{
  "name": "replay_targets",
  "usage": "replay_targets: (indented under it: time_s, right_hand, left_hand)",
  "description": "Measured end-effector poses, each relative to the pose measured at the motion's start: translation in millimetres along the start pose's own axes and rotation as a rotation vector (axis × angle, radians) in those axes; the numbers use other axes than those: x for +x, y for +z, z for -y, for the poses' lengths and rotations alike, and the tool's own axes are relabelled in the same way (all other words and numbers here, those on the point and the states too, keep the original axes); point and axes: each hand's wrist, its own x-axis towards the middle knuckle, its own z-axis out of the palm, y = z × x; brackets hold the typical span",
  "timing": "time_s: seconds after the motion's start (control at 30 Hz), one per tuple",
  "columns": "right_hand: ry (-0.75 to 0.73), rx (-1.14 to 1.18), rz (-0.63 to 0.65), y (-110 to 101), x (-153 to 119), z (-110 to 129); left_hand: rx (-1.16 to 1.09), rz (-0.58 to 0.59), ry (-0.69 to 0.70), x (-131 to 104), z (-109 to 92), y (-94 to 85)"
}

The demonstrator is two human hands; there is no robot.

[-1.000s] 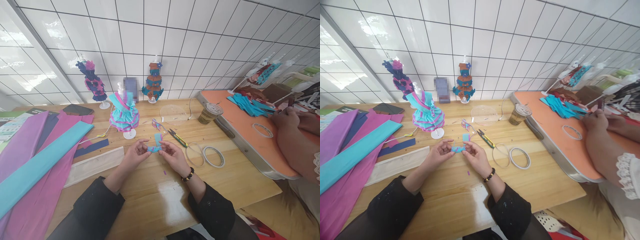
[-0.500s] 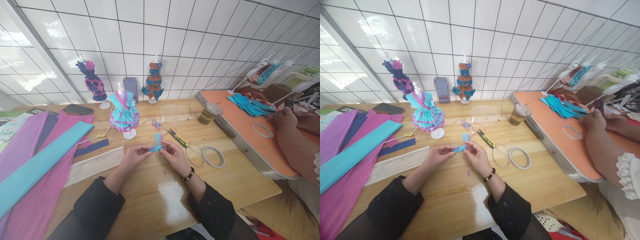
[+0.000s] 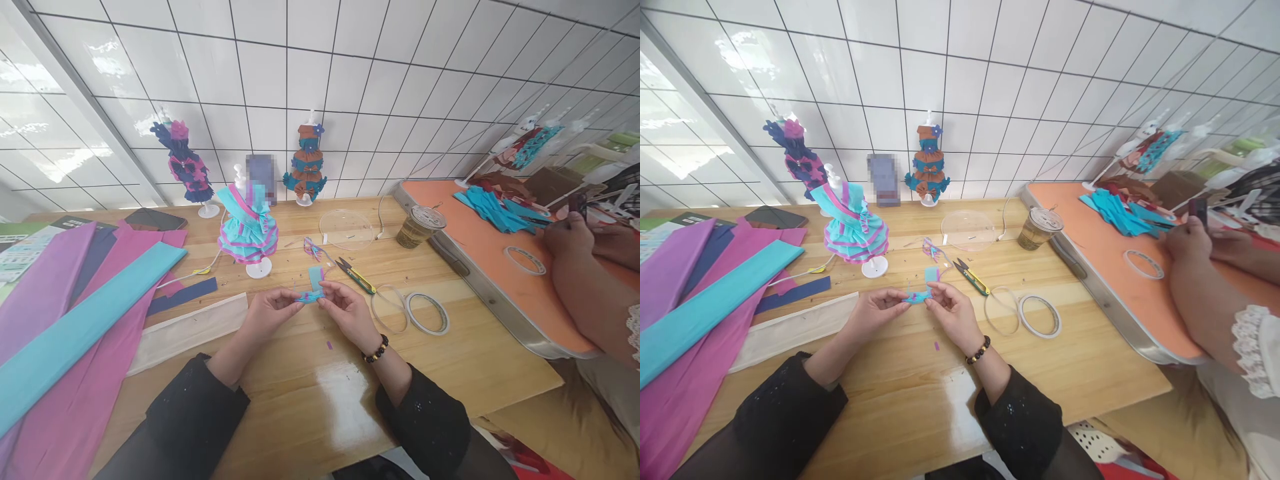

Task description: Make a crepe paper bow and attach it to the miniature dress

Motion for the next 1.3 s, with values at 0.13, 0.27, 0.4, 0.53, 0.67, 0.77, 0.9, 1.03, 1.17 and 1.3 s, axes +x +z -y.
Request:
replay_targets:
  time_s: [0.13,0.27,0.4,0.53,0.67,0.77,0.9,1.03,1.17,1.3]
  right_hand:
    - [0.003,-0.011,0.000,0.6,-0.6,0.5]
    - [-0.011,-0.015,-0.004,0.4,-0.4,1.0]
    - [-0.059,-0.068,-0.011,-0.3,0.4,2.1]
    - [-0.104,-0.131,-0.007,-0.6,0.8,3.3]
    - [-0.107,-0.140,-0.008,-0.4,0.5,3.9]
    - [-0.105,-0.150,-0.006,-0.3,0.4,4.4]
    - [-0.105,-0.150,-0.003,-0.1,0.3,5.1]
    - [-0.101,-0.152,-0.004,0.3,0.3,5.6]
    - [-0.078,-0.140,-0.015,0.7,0.3,5.7]
    - [-0.038,-0.123,-0.020,1.0,0.0,4.0]
  left_hand:
    - [0.007,-0.023,-0.004,0.0,-2.1,0.7]
    - [0.010,-0.019,-0.006,-0.1,-4.8,1.3]
    - [0.011,-0.003,-0.004,0.3,-4.8,1.6]
    - [0.005,-0.008,0.001,0.5,-1.6,0.9]
    - [0.014,-0.012,0.000,0.1,0.7,-0.3]
    - [0.025,-0.009,0.002,0.2,0.8,-0.6]
    - [0.026,-0.024,-0.012,0.0,0.6,-0.1]
    - [0.041,-0.044,-0.037,-0.7,0.0,0.4]
    - [0.062,-0.054,-0.030,-0.2,-1.2,0.4]
    - [0.053,-0.047,0.011,1.0,0.4,-0.3]
